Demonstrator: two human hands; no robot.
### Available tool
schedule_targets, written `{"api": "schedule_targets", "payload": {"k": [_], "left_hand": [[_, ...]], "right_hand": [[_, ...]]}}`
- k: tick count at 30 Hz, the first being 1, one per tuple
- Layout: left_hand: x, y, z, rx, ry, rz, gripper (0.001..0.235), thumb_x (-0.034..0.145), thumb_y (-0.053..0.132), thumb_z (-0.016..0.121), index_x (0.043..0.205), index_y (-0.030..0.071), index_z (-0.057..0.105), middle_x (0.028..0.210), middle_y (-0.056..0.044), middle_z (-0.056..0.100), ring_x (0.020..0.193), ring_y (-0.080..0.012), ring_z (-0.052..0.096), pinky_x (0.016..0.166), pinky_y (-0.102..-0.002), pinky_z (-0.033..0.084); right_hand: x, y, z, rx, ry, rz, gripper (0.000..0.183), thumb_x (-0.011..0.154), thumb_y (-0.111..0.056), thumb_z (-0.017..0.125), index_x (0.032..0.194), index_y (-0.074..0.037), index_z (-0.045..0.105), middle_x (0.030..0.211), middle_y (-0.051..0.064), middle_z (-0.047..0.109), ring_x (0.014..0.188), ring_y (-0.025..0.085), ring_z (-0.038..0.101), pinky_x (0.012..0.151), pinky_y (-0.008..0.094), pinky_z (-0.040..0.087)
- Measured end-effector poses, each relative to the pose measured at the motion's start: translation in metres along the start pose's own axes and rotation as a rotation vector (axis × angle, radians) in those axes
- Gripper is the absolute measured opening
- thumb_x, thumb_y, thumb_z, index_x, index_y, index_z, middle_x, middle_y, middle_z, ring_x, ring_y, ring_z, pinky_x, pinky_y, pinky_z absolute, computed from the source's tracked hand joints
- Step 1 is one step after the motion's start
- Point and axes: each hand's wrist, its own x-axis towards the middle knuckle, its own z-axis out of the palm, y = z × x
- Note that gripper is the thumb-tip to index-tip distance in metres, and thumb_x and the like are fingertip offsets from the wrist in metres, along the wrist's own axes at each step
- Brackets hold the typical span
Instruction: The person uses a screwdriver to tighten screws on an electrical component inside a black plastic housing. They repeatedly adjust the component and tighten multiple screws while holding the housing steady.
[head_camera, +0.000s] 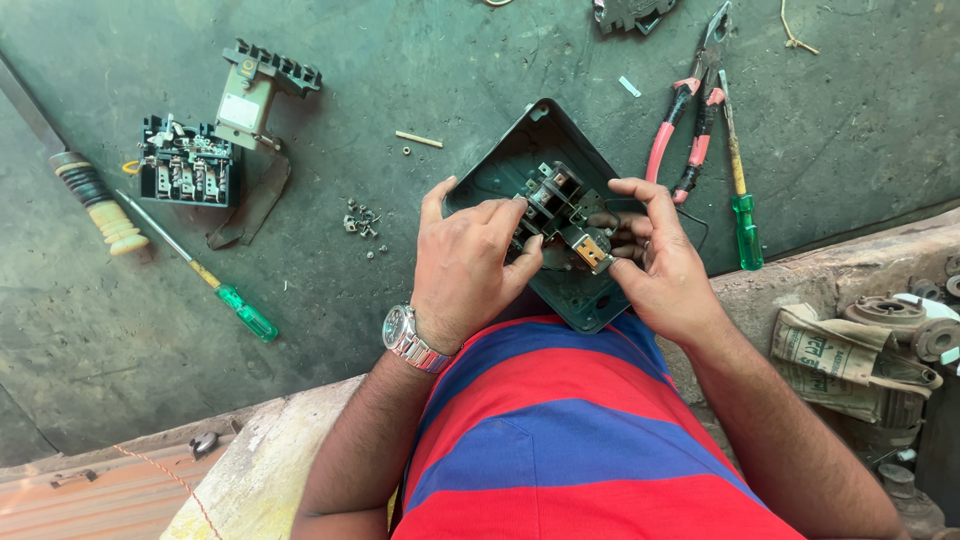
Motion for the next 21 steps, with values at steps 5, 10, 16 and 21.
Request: {"api": "schedule_targets", "payload": {"k": [5,10,16,21], "left_hand": [[-0.0012,-0.002,0.0009,-0.012,0.025,0.01,0.031,0.089,0.028,0.073,0.111,0.007,0.07,0.099,-0.006,0.075,0.089,-0.0231,0.073,0.113,-0.058,0.035],[-0.0016,-0.0034,0.0025,-0.009,0.025,0.008,0.03,0.089,0.028,0.073,0.111,0.006,0.07,0.097,-0.006,0.076,0.087,-0.023,0.073,0.114,-0.058,0.035],[-0.0027,-0.0038,0.0026,-0.021,0.016,0.003,0.029,0.089,0.028,0.072,0.11,0.008,0.07,0.092,-0.005,0.075,0.084,-0.0245,0.072,0.114,-0.058,0.034],[-0.0021,-0.0032,0.0015,-0.009,0.003,-0.005,0.026,0.089,0.029,0.072,0.106,0.008,0.069,0.089,-0.005,0.073,0.083,-0.0249,0.071,0.114,-0.058,0.034]], "right_hand": [[0.002,0.0005,-0.0003,0.091,-0.007,0.023,0.076,0.084,0.019,0.053,0.15,-0.013,0.031,0.129,0.014,0.062,0.114,0.017,0.064,0.097,0.031,0.055],[0.0041,-0.0015,0.0002,0.157,0.0,0.052,0.076,0.082,0.021,0.051,0.147,-0.014,0.032,0.129,0.015,0.063,0.115,0.02,0.065,0.093,0.032,0.057],[0.0035,-0.0023,0.0015,0.18,0.018,0.056,0.08,0.079,0.022,0.049,0.147,-0.015,0.03,0.132,0.018,0.062,0.118,0.021,0.065,0.093,0.032,0.057],[0.0,-0.0031,0.0025,0.145,0.028,0.023,0.082,0.08,0.023,0.05,0.149,-0.016,0.029,0.134,0.02,0.06,0.119,0.022,0.064,0.094,0.033,0.057]]}}
